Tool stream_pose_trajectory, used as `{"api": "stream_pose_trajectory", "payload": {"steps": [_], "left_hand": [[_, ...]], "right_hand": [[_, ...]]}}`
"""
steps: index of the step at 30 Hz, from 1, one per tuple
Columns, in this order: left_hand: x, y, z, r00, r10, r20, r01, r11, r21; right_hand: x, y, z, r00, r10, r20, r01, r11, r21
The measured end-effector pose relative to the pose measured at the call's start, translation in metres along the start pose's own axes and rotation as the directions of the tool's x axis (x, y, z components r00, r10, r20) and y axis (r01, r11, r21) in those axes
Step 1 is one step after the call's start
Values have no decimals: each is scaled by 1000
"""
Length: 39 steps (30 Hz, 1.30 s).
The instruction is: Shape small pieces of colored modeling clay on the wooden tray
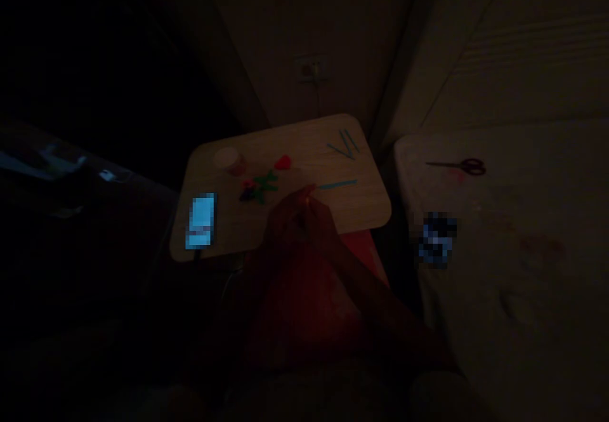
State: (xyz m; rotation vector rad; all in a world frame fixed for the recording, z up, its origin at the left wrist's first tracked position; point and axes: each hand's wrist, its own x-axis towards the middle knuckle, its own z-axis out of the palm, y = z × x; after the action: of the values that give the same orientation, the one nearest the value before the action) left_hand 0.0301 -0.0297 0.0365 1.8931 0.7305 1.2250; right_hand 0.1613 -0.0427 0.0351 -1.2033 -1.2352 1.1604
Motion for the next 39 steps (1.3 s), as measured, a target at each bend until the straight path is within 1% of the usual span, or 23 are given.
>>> {"api": "stream_pose_trajectory", "payload": {"steps": [2, 6, 9, 10, 12, 15, 18, 20, 22, 24, 27, 29, 31, 34, 37, 39], "left_hand": [[-1, 2, 0, 999, -33, -7, 32, 995, -92], [-4, 1, 2, 985, -172, -33, 156, 948, -278], [-4, -2, 1, 976, -217, -17, 198, 916, -350], [-4, -3, 0, 974, -227, -17, 207, 916, -343], [-3, -5, -1, 965, -256, -54, 228, 925, -304], [-2, -7, -3, 938, -323, -123, 284, 924, -255], [-3, -8, -4, 918, -363, -161, 334, 925, -181], [-5, -10, -6, 929, -321, -182, 312, 947, -77], [-8, -14, -8, 957, -230, -180, 240, 970, 40], [-11, -16, -10, 978, -156, -135, 174, 977, 127], [-13, -18, -11, 991, -126, -48, 132, 977, 165], [-12, -16, -11, 995, -104, 1, 103, 986, 131], [-11, -14, -10, 996, -84, 26, 82, 995, 57], [-10, -11, -9, 993, -115, 32, 118, 986, -117], [-11, -9, -8, 982, -185, 32, 185, 927, -325], [-12, -9, -7, 969, -247, 5, 227, 883, -412]], "right_hand": [[1, -1, 1, 1000, 15, 22, -16, 999, 40], [1, -2, 3, 988, 100, 121, -121, 977, 177], [1, -1, 3, 973, 131, 190, -174, 957, 232], [1, 0, 4, 969, 136, 207, -185, 953, 240], [0, 3, 6, 965, 134, 225, -191, 949, 252], [-2, 10, 11, 967, 120, 226, -184, 939, 290], [-2, 19, 16, 963, 151, 224, -219, 920, 325], [-1, 22, 16, 961, 157, 227, -221, 931, 290], [0, 22, 13, 969, 119, 217, -162, 968, 193], [1, 18, 9, 977, 72, 202, -86, 994, 61], [1, 11, 5, 984, 53, 170, -37, 995, -95], [-1, 9, 3, 986, 60, 157, -39, 990, -136], [-2, 10, 3, 986, 59, 159, -41, 993, -113], [-3, 14, 4, 984, 59, 166, -64, 998, 22], [-2, 17, 5, 976, 87, 202, -126, 974, 190], [-2, 17, 5, 967, 81, 243, -147, 952, 270]]}}
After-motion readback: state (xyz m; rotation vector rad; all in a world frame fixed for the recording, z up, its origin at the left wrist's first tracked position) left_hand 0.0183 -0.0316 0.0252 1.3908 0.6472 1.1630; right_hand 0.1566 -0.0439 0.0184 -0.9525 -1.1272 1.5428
